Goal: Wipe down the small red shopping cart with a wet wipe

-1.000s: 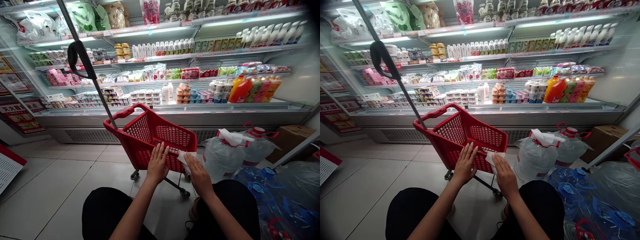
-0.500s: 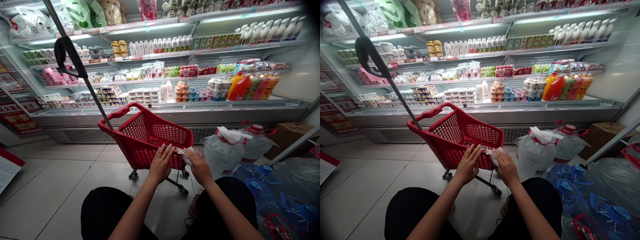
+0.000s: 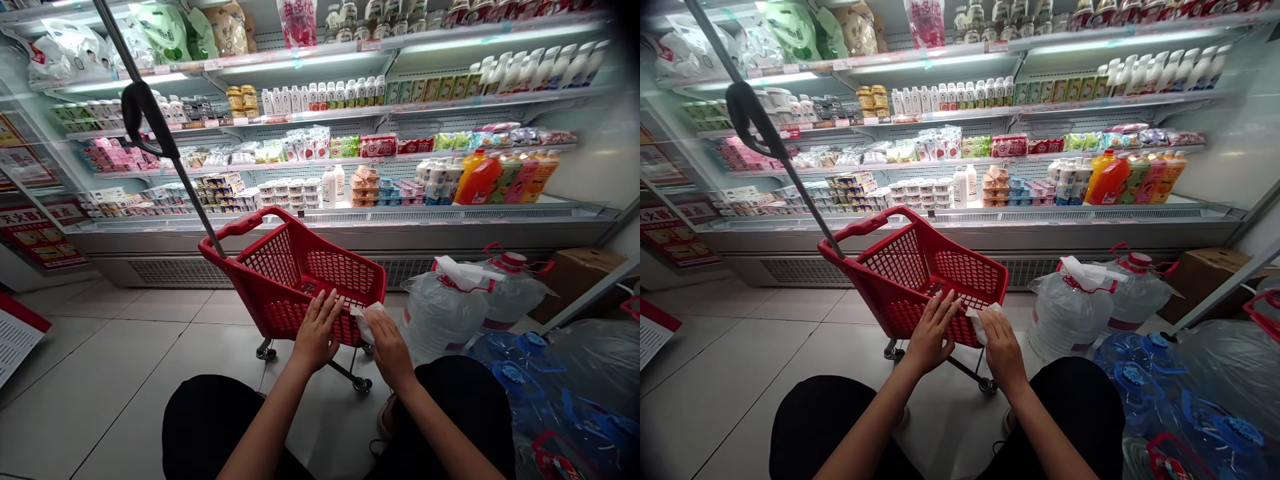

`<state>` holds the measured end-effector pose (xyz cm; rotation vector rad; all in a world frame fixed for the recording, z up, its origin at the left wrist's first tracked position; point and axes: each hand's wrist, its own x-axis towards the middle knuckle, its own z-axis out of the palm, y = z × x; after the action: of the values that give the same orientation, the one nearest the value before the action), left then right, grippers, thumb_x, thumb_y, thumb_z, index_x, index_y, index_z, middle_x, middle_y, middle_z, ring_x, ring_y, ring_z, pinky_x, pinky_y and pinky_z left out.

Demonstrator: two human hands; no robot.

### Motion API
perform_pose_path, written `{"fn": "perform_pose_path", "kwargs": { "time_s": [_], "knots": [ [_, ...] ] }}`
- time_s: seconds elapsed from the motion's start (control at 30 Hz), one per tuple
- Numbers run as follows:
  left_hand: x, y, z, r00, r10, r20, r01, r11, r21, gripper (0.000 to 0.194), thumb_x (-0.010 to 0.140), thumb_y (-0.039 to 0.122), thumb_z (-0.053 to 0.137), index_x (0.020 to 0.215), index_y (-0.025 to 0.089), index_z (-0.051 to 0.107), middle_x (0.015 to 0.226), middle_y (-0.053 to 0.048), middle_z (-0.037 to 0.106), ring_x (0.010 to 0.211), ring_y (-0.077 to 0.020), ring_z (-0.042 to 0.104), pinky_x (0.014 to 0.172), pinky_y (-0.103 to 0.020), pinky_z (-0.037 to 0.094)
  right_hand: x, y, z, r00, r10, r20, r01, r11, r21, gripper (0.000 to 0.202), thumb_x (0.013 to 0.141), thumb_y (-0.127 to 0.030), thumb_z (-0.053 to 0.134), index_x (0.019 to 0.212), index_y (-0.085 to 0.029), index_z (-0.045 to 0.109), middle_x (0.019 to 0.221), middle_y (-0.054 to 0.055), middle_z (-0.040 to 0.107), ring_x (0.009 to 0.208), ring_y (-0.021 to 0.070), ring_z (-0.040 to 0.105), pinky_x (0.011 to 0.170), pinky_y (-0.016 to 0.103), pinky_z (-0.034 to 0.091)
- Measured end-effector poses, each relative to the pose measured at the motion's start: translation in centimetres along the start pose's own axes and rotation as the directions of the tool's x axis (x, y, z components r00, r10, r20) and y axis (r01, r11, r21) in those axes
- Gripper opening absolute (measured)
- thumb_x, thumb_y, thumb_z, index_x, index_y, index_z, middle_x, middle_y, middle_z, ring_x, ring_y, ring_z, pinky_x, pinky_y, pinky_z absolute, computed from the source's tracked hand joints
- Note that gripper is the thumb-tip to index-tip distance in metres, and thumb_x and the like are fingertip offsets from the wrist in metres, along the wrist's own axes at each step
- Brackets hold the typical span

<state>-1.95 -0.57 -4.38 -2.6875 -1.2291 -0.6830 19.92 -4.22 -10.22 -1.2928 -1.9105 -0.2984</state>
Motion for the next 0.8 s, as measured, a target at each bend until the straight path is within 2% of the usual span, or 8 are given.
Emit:
{"fn": "perform_pose_path", "kwargs": {
  "time_s": [0.13,0.2,0.3,0.4,0.57,0.67,0.8],
  "knots": [
    [0.4,1.4,0.7,0.990,-0.128,-0.055,0.129,0.991,0.022,0.100,0.076,0.020,0.066,0.166,0.026,0.024,0.176,-0.007,0.013,0.162,-0.0407,0.001,0.128,-0.067,0.014,-0.1,-1.8,0.5,0.999,-0.049,0.014,0.050,0.998,-0.039,0.084,0.088,0.003,0.035,0.167,-0.021,0.022,0.158,0.009,0.052,0.149,0.0248,0.045,0.124,0.051,0.041],
    [0.2,1.5,0.9,0.983,-0.169,-0.072,0.172,0.985,0.034,0.097,0.077,0.022,0.068,0.165,0.025,0.028,0.175,-0.008,0.016,0.161,-0.0429,-0.002,0.127,-0.069,0.011,-0.2,-2.0,0.6,0.995,-0.101,0.024,0.102,0.994,-0.035,0.082,0.091,0.003,0.034,0.168,-0.021,0.018,0.161,0.010,0.048,0.152,0.0240,0.041,0.123,0.050,0.043],
    [-0.4,0.8,0.5,0.985,-0.156,-0.070,0.160,0.985,0.059,0.088,0.079,0.016,0.063,0.162,0.024,0.035,0.175,-0.007,0.019,0.161,-0.0407,-0.004,0.128,-0.067,0.012,-0.1,-0.8,0.5,0.976,-0.212,0.045,0.211,0.977,0.023,0.077,0.096,0.002,0.036,0.168,-0.023,0.019,0.163,0.010,0.045,0.153,0.0232,0.039,0.122,0.048,0.045],
    [-1.0,-0.4,-0.3,0.993,-0.100,-0.057,0.103,0.993,0.062,0.082,0.077,0.012,0.061,0.157,0.023,0.043,0.175,-0.007,0.019,0.162,-0.0397,-0.003,0.128,-0.066,0.013,0.7,2.1,0.5,0.954,-0.288,0.078,0.278,0.954,0.115,0.076,0.096,0.002,0.037,0.166,-0.025,0.025,0.162,0.009,0.047,0.152,0.0212,0.041,0.121,0.048,0.045],
    [-0.9,-1.5,-0.7,0.996,-0.069,-0.052,0.071,0.997,0.044,0.080,0.075,0.014,0.064,0.153,0.019,0.047,0.174,-0.010,0.020,0.161,-0.0422,-0.003,0.128,-0.067,0.014,3.7,6.1,0.8,0.959,-0.236,0.154,0.202,0.957,0.209,0.082,0.084,0.008,0.034,0.159,-0.024,0.041,0.157,0.007,0.053,0.150,0.0180,0.044,0.125,0.053,0.038],
    [-0.6,-1.7,-0.7,0.997,-0.057,-0.043,0.059,0.997,0.044,0.083,0.075,0.015,0.064,0.156,0.021,0.044,0.174,-0.010,0.020,0.161,-0.0426,-0.002,0.127,-0.068,0.015,4.6,6.3,1.2,0.967,-0.191,0.167,0.153,0.964,0.216,0.077,0.081,0.005,0.037,0.151,-0.023,0.051,0.151,0.007,0.060,0.147,0.0189,0.047,0.126,0.054,0.036],
    [-0.9,-1.8,-1.0,0.998,-0.043,-0.046,0.046,0.998,0.050,0.090,0.075,0.014,0.064,0.161,0.024,0.037,0.176,-0.009,0.011,0.161,-0.0420,-0.001,0.127,-0.066,0.016,3.8,5.1,1.5,0.981,-0.150,0.122,0.123,0.971,0.204,0.070,0.082,0.002,0.039,0.146,-0.021,0.055,0.148,0.007,0.062,0.148,0.0211,0.046,0.125,0.054,0.038]
  ]
}}
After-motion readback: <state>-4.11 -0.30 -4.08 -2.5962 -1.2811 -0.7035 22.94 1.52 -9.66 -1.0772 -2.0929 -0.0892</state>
